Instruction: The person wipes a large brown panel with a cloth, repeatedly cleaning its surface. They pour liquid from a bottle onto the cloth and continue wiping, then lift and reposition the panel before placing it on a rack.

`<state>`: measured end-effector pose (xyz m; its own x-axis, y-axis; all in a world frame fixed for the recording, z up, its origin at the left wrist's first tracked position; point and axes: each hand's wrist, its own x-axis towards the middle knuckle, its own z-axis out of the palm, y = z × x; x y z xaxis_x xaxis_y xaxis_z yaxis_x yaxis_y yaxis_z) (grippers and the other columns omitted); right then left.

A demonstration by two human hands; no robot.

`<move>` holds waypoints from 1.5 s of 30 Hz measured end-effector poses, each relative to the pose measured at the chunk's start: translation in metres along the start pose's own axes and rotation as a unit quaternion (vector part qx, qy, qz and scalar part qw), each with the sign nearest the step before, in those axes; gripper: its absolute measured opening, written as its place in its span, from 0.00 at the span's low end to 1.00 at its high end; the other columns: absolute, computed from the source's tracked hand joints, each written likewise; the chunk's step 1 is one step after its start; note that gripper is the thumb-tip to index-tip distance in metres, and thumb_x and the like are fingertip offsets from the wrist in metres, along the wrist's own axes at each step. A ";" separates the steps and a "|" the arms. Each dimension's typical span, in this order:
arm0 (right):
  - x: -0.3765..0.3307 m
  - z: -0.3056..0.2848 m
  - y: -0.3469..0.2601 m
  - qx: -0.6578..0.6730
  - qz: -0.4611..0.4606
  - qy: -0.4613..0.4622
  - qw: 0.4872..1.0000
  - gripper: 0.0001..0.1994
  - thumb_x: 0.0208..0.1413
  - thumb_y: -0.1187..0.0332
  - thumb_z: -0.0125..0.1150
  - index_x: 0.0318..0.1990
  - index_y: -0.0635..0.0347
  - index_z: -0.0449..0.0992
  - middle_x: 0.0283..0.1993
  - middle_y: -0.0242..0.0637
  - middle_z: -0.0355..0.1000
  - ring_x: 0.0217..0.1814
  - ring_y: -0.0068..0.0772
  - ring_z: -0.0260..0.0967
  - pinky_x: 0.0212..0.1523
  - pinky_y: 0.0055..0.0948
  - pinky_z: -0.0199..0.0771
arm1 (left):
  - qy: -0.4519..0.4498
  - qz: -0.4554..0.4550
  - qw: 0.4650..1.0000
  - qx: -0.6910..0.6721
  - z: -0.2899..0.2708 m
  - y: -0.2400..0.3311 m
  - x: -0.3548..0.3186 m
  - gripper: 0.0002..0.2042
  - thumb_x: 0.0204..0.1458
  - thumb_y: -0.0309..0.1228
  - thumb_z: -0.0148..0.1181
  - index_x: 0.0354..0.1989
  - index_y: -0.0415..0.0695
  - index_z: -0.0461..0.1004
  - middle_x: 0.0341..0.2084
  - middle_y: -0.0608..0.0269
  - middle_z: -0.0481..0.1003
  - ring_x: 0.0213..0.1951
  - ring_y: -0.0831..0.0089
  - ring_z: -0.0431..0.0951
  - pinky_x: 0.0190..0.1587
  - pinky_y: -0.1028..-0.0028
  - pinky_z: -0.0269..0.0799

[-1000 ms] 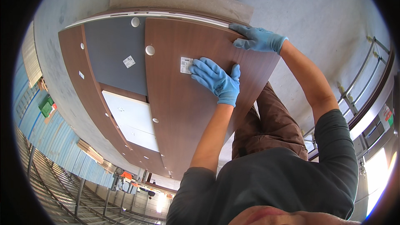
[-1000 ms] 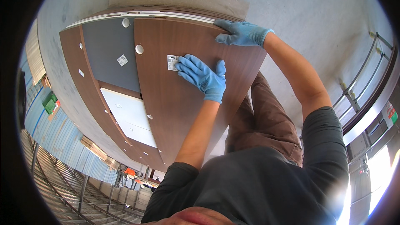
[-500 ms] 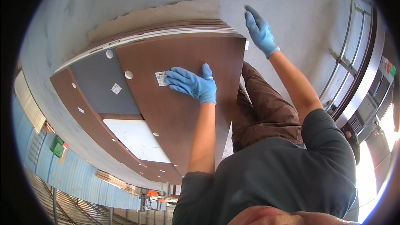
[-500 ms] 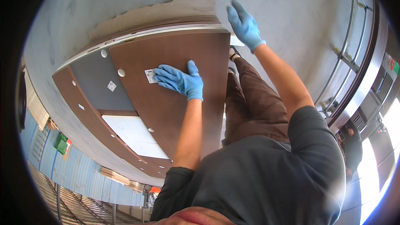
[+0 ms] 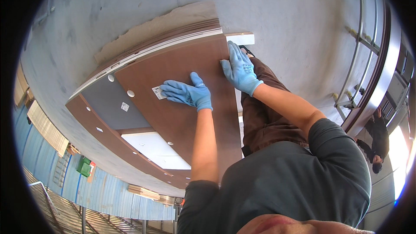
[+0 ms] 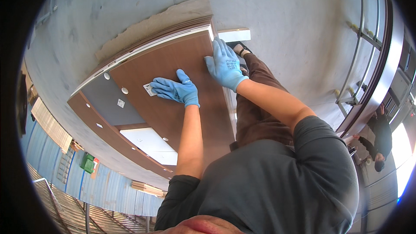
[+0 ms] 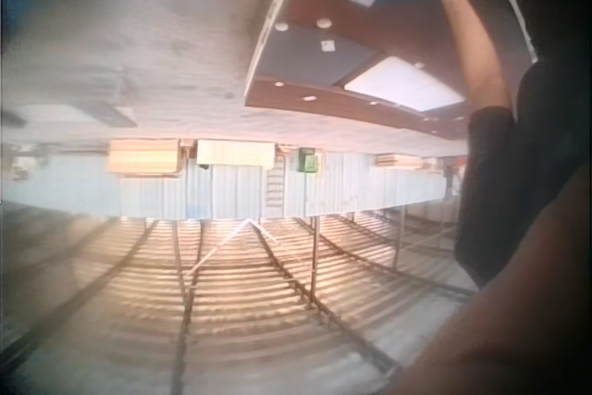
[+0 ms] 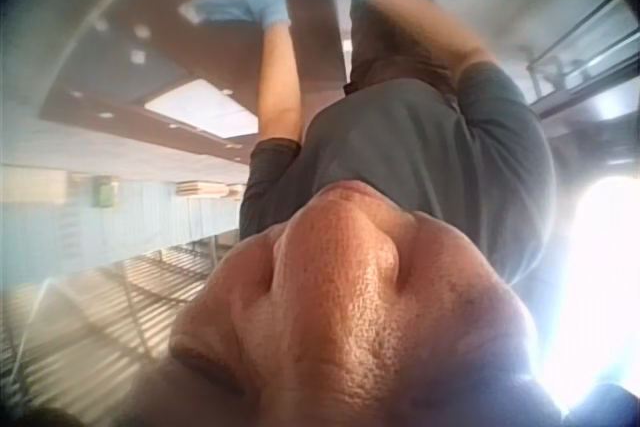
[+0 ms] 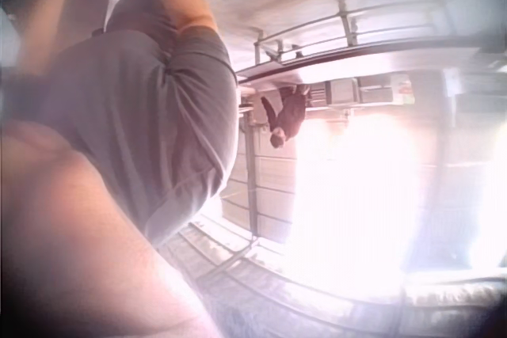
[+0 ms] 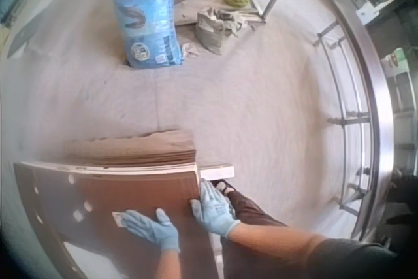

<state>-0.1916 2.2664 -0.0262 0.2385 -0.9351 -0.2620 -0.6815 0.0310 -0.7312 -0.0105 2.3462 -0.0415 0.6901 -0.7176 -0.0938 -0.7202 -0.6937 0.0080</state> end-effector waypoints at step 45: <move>-0.001 0.002 -0.005 -0.082 -0.003 0.020 0.996 0.33 0.68 0.58 0.57 0.70 0.76 0.60 0.72 0.66 0.64 0.73 0.68 0.63 0.73 0.53 0.63 | 0.010 -0.002 0.999 -0.045 -0.004 -0.001 -0.002 0.52 0.64 0.63 0.53 0.81 0.31 0.44 0.81 0.30 0.39 0.81 0.32 0.38 0.79 0.38 0.32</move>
<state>-0.1865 2.2676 -0.0234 0.2174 -0.9487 -0.2294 -0.7842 -0.0299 -0.6198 -0.0109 2.3479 -0.0369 0.6952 -0.7149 -0.0743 -0.7085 -0.6991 0.0970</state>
